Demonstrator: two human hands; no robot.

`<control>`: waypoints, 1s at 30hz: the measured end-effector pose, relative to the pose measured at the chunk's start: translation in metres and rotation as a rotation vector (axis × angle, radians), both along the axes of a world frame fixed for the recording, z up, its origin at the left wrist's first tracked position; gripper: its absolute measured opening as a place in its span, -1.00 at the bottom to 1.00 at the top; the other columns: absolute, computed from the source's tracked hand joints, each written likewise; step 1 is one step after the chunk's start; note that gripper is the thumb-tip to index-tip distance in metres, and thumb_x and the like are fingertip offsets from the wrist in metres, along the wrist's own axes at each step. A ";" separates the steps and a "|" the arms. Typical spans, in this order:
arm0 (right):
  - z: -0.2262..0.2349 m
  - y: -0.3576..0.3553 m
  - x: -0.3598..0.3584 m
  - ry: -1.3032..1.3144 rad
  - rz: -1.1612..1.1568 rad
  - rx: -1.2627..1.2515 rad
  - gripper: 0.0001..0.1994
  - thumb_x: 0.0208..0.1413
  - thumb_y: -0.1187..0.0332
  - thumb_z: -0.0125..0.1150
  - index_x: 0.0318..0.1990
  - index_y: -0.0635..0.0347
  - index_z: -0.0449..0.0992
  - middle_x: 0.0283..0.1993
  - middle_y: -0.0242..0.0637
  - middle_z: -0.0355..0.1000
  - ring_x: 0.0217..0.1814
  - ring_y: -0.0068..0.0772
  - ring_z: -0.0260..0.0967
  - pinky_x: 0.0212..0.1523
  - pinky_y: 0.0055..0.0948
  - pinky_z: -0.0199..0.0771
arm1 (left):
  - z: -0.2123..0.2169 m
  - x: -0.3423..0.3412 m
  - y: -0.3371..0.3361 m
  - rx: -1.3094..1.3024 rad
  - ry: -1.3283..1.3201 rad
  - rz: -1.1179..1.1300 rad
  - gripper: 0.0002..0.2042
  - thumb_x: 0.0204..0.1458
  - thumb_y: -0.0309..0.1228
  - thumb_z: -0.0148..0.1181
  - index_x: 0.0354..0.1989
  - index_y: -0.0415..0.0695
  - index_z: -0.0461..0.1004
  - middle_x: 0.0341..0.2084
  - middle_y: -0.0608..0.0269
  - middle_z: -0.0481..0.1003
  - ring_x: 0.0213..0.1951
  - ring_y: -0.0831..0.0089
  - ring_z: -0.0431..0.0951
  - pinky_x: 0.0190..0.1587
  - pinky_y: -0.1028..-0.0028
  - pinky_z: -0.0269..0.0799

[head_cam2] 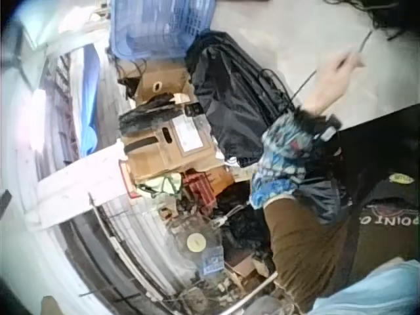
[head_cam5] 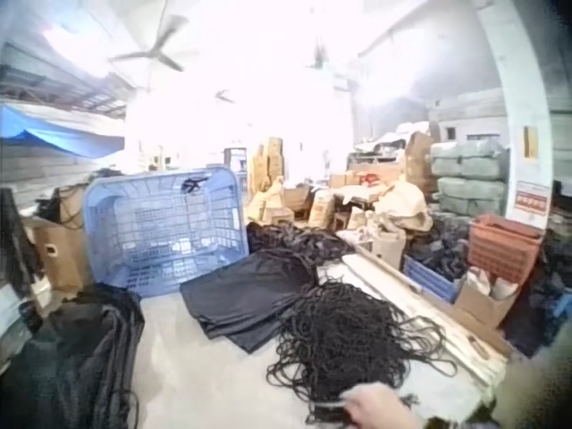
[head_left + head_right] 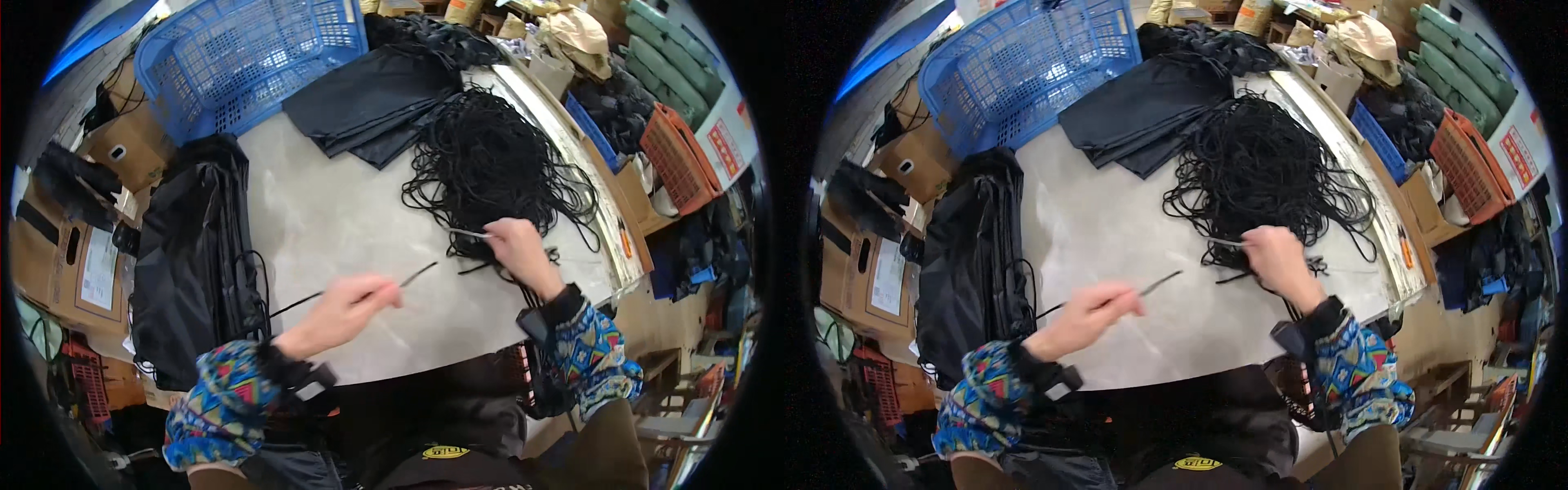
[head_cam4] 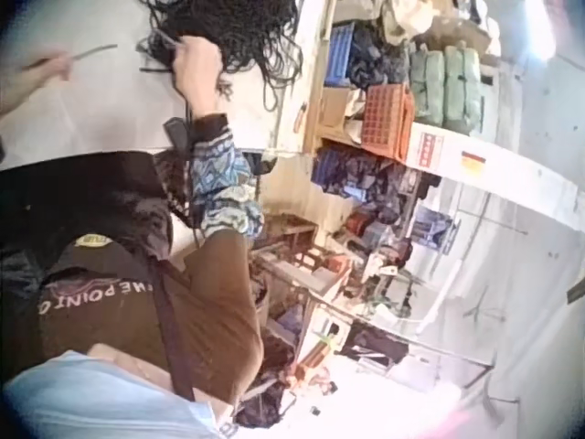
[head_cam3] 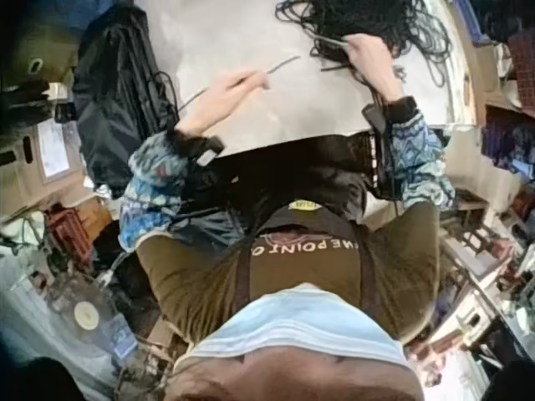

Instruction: The person uses a metal hook tool to thread black drawstrings through the hems of black fabric bags. They repeatedly pull the strings through the channels, adjust the bags, and stack the finished units on a table in a workshop setting.

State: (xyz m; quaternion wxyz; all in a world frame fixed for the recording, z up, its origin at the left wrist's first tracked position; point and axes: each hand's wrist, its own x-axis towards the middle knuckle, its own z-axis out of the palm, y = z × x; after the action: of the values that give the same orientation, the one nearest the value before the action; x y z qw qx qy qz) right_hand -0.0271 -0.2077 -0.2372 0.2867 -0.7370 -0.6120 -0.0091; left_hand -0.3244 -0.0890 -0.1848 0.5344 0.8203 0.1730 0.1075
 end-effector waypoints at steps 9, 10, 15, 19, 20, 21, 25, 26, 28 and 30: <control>0.075 -0.033 0.012 0.586 0.024 -0.102 -0.84 -0.02 0.41 0.25 -0.33 0.33 0.54 -0.61 -0.05 0.33 -0.60 -0.48 0.12 -0.51 -0.49 0.23 | 0.027 -0.073 -0.019 0.652 0.562 0.104 -0.60 0.02 -0.29 0.18 0.03 -0.19 0.38 -0.13 -0.03 0.44 -0.29 0.04 0.53 -0.23 0.26 0.44; 0.080 -0.038 0.017 0.588 0.101 0.010 -0.82 -0.02 0.40 0.25 -0.27 0.32 0.54 -0.57 -0.05 0.37 -0.59 -0.54 0.18 -0.51 -0.47 0.24 | 0.025 -0.061 -0.021 0.634 0.492 0.057 -0.61 0.04 -0.29 0.16 0.02 -0.19 0.39 -0.13 -0.03 0.45 -0.29 0.05 0.54 -0.23 0.28 0.44; 0.124 -0.077 0.035 -0.167 -0.403 0.096 -0.84 0.01 0.37 0.14 -0.40 0.32 0.48 -0.47 0.08 0.39 -0.36 0.16 0.35 -0.39 -0.09 0.31 | -0.012 0.039 -0.004 0.409 0.290 -0.218 -0.65 0.08 -0.31 0.08 0.02 -0.20 0.39 -0.21 -0.08 0.46 -0.20 0.01 0.50 -0.13 0.21 0.40; 0.116 -0.114 0.052 -0.210 -0.523 0.103 -0.81 0.03 0.33 0.14 -0.30 0.29 0.49 -0.46 0.07 0.40 -0.35 0.15 0.37 -0.36 -0.07 0.32 | -0.053 0.131 0.000 0.494 -0.132 0.050 -0.53 0.08 -0.24 0.10 0.07 -0.32 0.31 -0.04 -0.19 0.38 0.00 -0.01 0.40 0.03 0.25 0.32; 0.111 -0.121 0.051 -0.130 -0.476 0.008 -0.78 0.04 0.30 0.14 -0.23 0.26 0.47 -0.46 0.06 0.41 -0.35 0.14 0.38 -0.36 -0.07 0.34 | -0.062 0.153 0.006 0.509 -0.147 0.157 -0.48 0.06 -0.21 0.12 0.11 -0.31 0.27 0.00 -0.20 0.34 0.03 -0.04 0.37 0.06 0.22 0.30; 0.101 -0.122 0.046 -0.041 -0.409 -0.069 -0.74 0.05 0.28 0.14 -0.16 0.23 0.45 -0.47 0.06 0.41 -0.35 0.13 0.40 -0.36 -0.07 0.35 | -0.067 0.170 0.017 0.542 -0.155 0.281 -0.42 0.05 -0.17 0.13 0.15 -0.31 0.22 0.05 -0.20 0.31 0.06 -0.06 0.33 0.08 0.20 0.27; 0.049 -0.154 0.015 0.010 -0.206 -0.451 -0.48 0.06 0.16 0.17 0.08 0.31 0.26 -0.53 0.08 0.40 -0.41 0.13 0.42 -0.40 -0.08 0.39 | -0.073 0.242 0.021 0.593 -0.082 0.589 -0.08 -0.12 0.03 0.26 0.34 -0.16 -0.05 0.19 -0.30 0.10 0.09 -0.18 0.29 0.10 0.07 0.23; 0.037 -0.166 0.014 0.027 -0.191 -0.493 -0.45 0.04 0.13 0.21 0.07 0.34 0.24 -0.55 0.08 0.37 -0.42 0.13 0.41 -0.42 -0.07 0.37 | -0.064 0.262 0.015 0.543 0.027 0.494 -0.11 -0.13 0.00 0.27 0.33 -0.15 -0.03 0.19 -0.31 0.11 0.08 -0.19 0.31 0.08 0.06 0.25; 0.022 -0.168 0.010 0.118 -0.208 -0.434 -0.52 0.05 0.16 0.19 -0.04 0.37 0.27 -0.53 0.07 0.39 -0.42 0.14 0.41 -0.42 -0.08 0.39 | -0.048 0.283 0.010 0.467 0.275 0.340 -0.16 -0.13 -0.07 0.27 0.31 -0.11 0.02 0.18 -0.33 0.11 0.05 -0.21 0.34 0.04 0.05 0.30; 0.011 -0.159 0.023 0.162 -0.161 -0.373 -0.69 0.06 0.29 0.12 -0.17 0.37 0.29 -0.52 0.09 0.39 -0.41 0.17 0.40 -0.42 -0.06 0.39 | -0.046 0.302 0.039 0.628 0.113 0.339 -0.62 -0.20 -0.31 0.18 -0.20 -0.28 0.41 -0.25 -0.32 0.46 -0.21 -0.26 0.47 -0.11 0.05 0.40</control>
State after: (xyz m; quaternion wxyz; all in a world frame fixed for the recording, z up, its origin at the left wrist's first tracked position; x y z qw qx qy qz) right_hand -0.0045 -0.3664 -0.2266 0.1920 -0.8222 -0.5172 0.1404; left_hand -0.0224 -0.0502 -0.2312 0.2205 0.9088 0.2944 0.1968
